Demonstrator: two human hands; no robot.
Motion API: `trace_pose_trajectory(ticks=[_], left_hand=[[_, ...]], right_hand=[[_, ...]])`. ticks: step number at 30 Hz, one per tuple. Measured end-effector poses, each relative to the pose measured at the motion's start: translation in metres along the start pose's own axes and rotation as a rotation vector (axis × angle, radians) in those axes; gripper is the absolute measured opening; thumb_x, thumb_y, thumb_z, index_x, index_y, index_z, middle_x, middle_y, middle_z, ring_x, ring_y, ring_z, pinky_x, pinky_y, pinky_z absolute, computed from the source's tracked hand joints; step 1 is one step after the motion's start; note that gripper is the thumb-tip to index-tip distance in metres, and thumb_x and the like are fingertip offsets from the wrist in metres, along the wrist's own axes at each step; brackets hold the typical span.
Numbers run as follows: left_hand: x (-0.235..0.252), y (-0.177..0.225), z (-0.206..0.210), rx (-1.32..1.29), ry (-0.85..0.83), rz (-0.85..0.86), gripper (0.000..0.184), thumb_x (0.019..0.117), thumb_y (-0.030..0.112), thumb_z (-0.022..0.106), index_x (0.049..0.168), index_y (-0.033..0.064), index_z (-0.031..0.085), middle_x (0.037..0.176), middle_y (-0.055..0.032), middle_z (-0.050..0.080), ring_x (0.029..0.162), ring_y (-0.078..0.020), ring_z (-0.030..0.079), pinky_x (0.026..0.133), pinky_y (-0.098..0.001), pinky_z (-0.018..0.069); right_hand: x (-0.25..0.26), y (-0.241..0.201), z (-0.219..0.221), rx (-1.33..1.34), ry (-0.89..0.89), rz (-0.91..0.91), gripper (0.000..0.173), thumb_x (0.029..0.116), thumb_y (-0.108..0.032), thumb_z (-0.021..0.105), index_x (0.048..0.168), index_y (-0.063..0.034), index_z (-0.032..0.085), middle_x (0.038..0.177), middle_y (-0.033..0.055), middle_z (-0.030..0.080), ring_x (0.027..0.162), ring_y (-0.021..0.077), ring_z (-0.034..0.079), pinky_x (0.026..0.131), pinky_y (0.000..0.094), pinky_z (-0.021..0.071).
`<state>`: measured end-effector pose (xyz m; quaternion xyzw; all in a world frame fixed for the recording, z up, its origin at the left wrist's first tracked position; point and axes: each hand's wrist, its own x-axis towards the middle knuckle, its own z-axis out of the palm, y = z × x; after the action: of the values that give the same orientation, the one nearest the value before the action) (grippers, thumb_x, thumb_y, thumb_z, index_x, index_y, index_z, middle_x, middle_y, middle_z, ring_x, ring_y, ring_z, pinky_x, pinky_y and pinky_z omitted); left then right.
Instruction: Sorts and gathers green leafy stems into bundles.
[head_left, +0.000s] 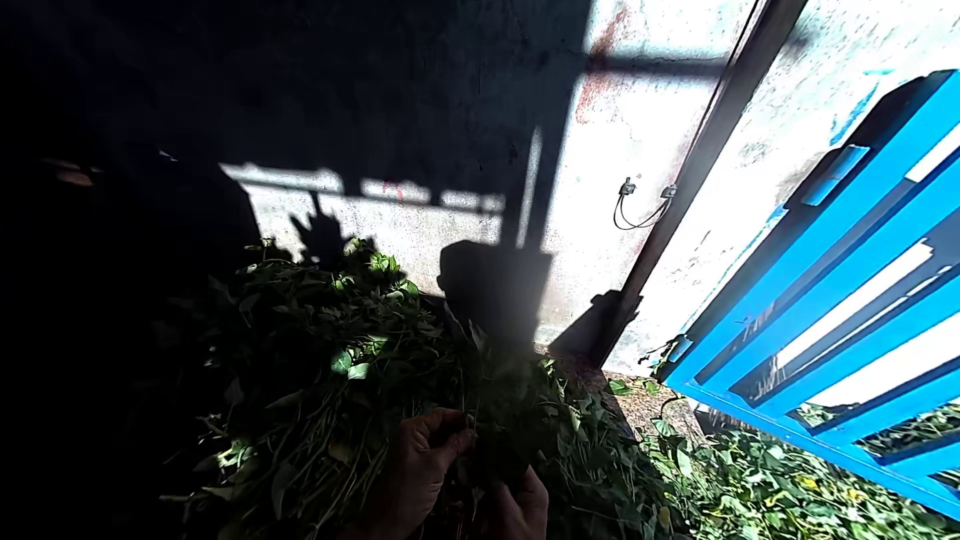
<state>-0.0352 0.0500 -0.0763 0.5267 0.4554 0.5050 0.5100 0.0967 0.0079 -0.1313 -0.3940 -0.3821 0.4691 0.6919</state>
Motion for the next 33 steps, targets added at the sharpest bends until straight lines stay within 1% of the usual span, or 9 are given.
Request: trace_pose_trajectory(ticks=[7,11,13,17,20,22,27,30,33], left_hand=[[0.012,0.017,-0.008,-0.074,0.368,0.013,0.006,0.094,-0.002,0.069,0.099,-0.0037,0.069,0.086,-0.0147,0.072,0.07,-0.0217,0.071,0.065,-0.0323,0.0623],[0.014,0.023,-0.02,-0.001,0.402,0.044,0.008,0.0938,-0.002,0.07,0.101,-0.0009,0.066,0.089,-0.0134,0.072,0.072,-0.0225,0.071,0.065,-0.0343,0.0633],[0.012,0.018,-0.019,0.057,0.364,0.027,0.008,0.094,0.0,0.071,0.101,0.0003,0.067,0.088,-0.0127,0.072,0.073,-0.0231,0.073,0.066,-0.0362,0.0645],[0.005,0.007,-0.003,0.09,0.254,-0.048,0.006,0.0942,0.001,0.071,0.099,0.0009,0.068,0.087,-0.0121,0.072,0.071,-0.0226,0.072,0.067,-0.0373,0.0648],[-0.002,0.005,0.012,0.068,0.197,-0.108,0.005,0.0958,0.003,0.07,0.099,0.0011,0.068,0.086,-0.0116,0.072,0.071,-0.0222,0.072,0.067,-0.0369,0.0642],[-0.001,0.012,0.011,0.048,0.28,-0.084,0.005,0.0967,0.003,0.069,0.101,0.0002,0.068,0.086,-0.0107,0.071,0.069,-0.0199,0.071,0.065,-0.0342,0.0634],[0.024,0.037,-0.033,0.056,0.614,0.253,0.007,0.0955,0.001,0.067,0.097,0.0049,0.062,0.083,-0.002,0.067,0.069,-0.011,0.068,0.065,-0.0288,0.0619],[0.026,0.048,-0.042,0.018,0.632,0.318,0.012,0.0947,-0.001,0.067,0.097,0.0084,0.06,0.085,-0.0002,0.065,0.071,-0.0113,0.069,0.067,-0.0325,0.0645],[0.017,0.043,-0.031,0.039,0.574,0.227,0.011,0.0975,0.001,0.064,0.104,0.0064,0.058,0.091,-0.0042,0.066,0.073,-0.0146,0.069,0.066,-0.0328,0.0636]], right_hand=[[-0.022,0.021,-0.035,-1.011,-0.268,-0.51,0.021,0.0844,-0.001,0.063,0.104,0.0044,0.069,0.092,0.0162,0.068,0.077,0.0238,0.071,0.067,0.0359,0.0615],[-0.026,0.029,-0.072,-1.274,-0.848,0.388,0.036,0.097,-0.024,0.066,0.122,0.0013,0.067,0.124,0.0281,0.064,0.115,0.0456,0.064,0.095,0.0626,0.0524],[-0.01,0.025,-0.081,-1.332,-0.893,0.551,0.045,0.0938,-0.026,0.068,0.13,0.0011,0.064,0.137,0.0301,0.056,0.13,0.0478,0.053,0.104,0.0633,0.0467],[0.014,-0.008,-0.06,-0.702,-0.589,0.167,0.046,0.0946,-0.021,0.057,0.135,0.0005,0.057,0.13,0.0129,0.062,0.119,0.02,0.063,0.097,0.0375,0.0569],[0.013,-0.021,-0.026,-0.365,-0.499,0.213,0.04,0.1072,-0.03,0.048,0.131,0.0007,0.059,0.105,0.0076,0.07,0.092,0.0137,0.069,0.081,0.0321,0.0602],[-0.002,-0.01,-0.022,-0.407,-0.466,0.172,0.034,0.1104,-0.03,0.04,0.112,-0.0024,0.06,0.075,0.001,0.057,0.06,0.009,0.055,0.055,0.027,0.0505],[-0.055,0.04,-0.061,-1.065,-0.423,-0.174,0.036,0.1044,-0.027,0.045,0.08,-0.0064,0.062,0.056,0.0051,0.055,0.05,0.0207,0.06,0.046,0.0409,0.0491],[-0.054,0.099,-0.1,-1.395,-0.649,0.086,0.044,0.1008,-0.048,0.051,0.105,-0.0087,0.071,0.103,0.0142,0.071,0.1,0.0314,0.07,0.082,0.0513,0.0565],[-0.075,0.139,-0.117,-1.455,-0.884,0.519,0.071,0.0978,-0.062,0.051,0.154,-0.0195,0.048,0.156,0.021,0.044,0.143,0.0425,0.043,0.111,0.0618,0.0402]])
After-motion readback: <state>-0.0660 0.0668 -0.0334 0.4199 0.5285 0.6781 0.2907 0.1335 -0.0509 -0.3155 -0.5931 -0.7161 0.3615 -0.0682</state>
